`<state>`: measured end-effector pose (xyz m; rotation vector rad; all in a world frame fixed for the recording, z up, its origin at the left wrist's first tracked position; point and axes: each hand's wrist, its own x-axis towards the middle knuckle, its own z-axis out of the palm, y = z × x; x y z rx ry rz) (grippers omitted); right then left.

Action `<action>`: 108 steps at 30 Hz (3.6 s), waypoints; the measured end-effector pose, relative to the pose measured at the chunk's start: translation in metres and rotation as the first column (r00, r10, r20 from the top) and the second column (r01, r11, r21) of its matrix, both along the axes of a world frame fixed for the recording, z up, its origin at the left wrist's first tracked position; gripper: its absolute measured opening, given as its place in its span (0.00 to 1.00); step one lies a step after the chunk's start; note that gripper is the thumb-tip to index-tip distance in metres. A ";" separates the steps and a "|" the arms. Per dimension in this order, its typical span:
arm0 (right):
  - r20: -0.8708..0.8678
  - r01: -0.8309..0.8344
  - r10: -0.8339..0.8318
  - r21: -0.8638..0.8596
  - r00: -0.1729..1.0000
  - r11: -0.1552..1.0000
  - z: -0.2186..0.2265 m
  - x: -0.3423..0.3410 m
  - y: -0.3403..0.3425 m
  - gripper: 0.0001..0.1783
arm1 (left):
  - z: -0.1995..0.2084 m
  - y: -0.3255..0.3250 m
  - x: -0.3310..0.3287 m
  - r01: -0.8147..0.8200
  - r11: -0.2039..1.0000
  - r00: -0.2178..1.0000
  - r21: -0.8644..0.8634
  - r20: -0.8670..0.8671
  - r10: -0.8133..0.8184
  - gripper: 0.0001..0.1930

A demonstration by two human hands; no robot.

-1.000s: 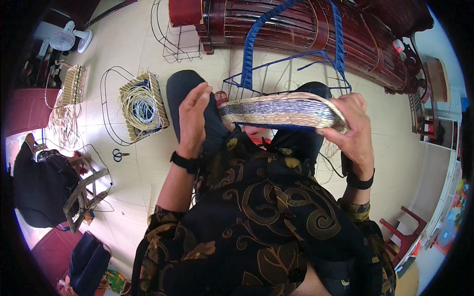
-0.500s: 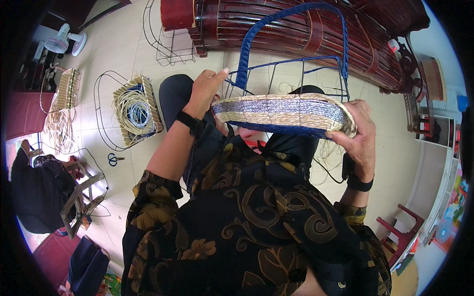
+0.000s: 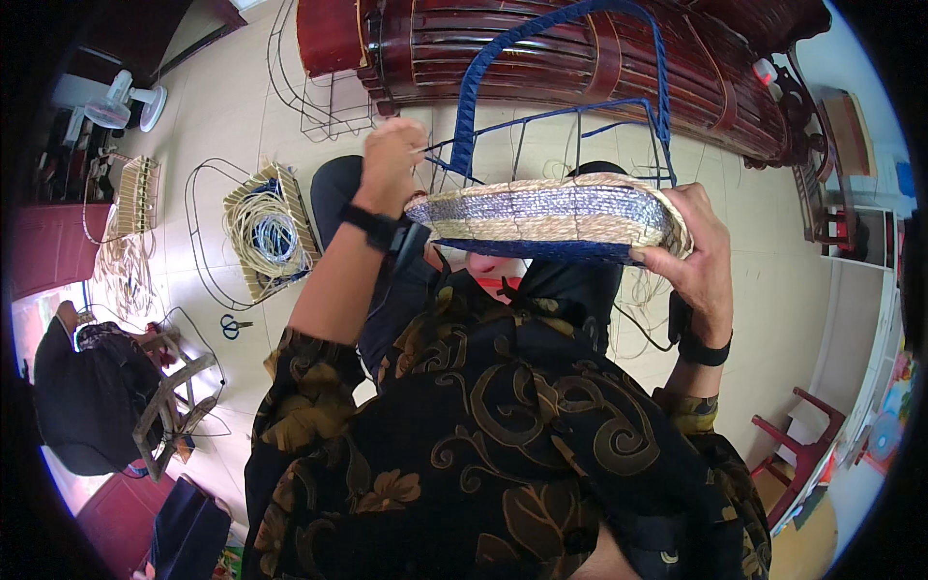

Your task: The person is weaving a small basket by hand, threading strips of material through a circular wire frame and pulling them tight.

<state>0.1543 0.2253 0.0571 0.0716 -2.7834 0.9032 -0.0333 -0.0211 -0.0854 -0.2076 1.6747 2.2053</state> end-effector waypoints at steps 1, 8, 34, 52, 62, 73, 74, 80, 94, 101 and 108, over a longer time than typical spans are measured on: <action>0.007 0.015 -0.015 -0.025 1.000 1.000 0.000 0.000 0.000 0.31 | 0.002 -0.012 0.002 -0.043 0.964 0.998 0.264 -0.030 0.053 0.02; 0.035 0.117 -0.113 -0.157 0.993 0.981 -0.006 0.000 0.004 0.31 | 0.038 -0.096 0.071 0.422 0.860 0.844 0.286 -0.471 -0.257 0.05; -0.093 -0.021 0.010 -0.118 0.996 0.993 -0.023 -0.025 -0.013 0.33 | 0.074 0.008 0.025 0.383 0.891 0.923 0.243 -0.143 -0.358 0.23; -0.050 -0.360 0.388 0.280 0.920 0.890 -0.029 -0.063 -0.103 0.27 | 0.073 -0.083 0.116 0.091 0.721 0.784 -0.687 -0.397 -0.477 0.13; -0.252 -0.390 0.441 0.229 0.861 0.892 -0.022 -0.072 -0.096 0.18 | 0.092 -0.037 0.089 -0.091 0.798 0.505 -0.595 -0.719 -0.478 0.24; -0.470 -0.050 0.246 0.391 0.848 0.919 0.032 -0.071 -0.043 0.07 | 0.113 -0.031 0.063 -0.128 0.620 0.245 -0.774 -0.631 -0.736 0.09; -0.459 -0.119 0.269 0.329 0.847 0.937 0.037 -0.063 -0.052 0.07 | 0.113 -0.031 0.063 -0.129 0.617 0.244 -0.776 -0.628 -0.739 0.09; -0.147 -0.528 0.509 -0.166 0.848 0.833 0.000 0.004 -0.093 0.10 | 0.116 -0.032 0.067 0.145 0.759 0.582 -0.635 -0.566 -0.584 0.03; -0.319 0.021 -0.013 0.020 0.948 1.000 -0.038 -0.059 -0.095 0.10 | 0.107 -0.035 0.058 0.331 0.895 0.789 -0.299 -0.433 -0.437 0.03; -0.182 -0.271 0.216 -0.375 0.959 0.886 -0.045 -0.005 -0.092 0.06 | 0.105 -0.043 0.053 0.351 0.903 0.819 -0.249 -0.386 -0.425 0.04; 0.143 -0.013 0.238 -0.833 0.961 0.553 -0.064 0.061 -0.064 0.20 | 0.103 -0.045 0.051 0.345 0.902 0.817 -0.260 -0.389 -0.425 0.05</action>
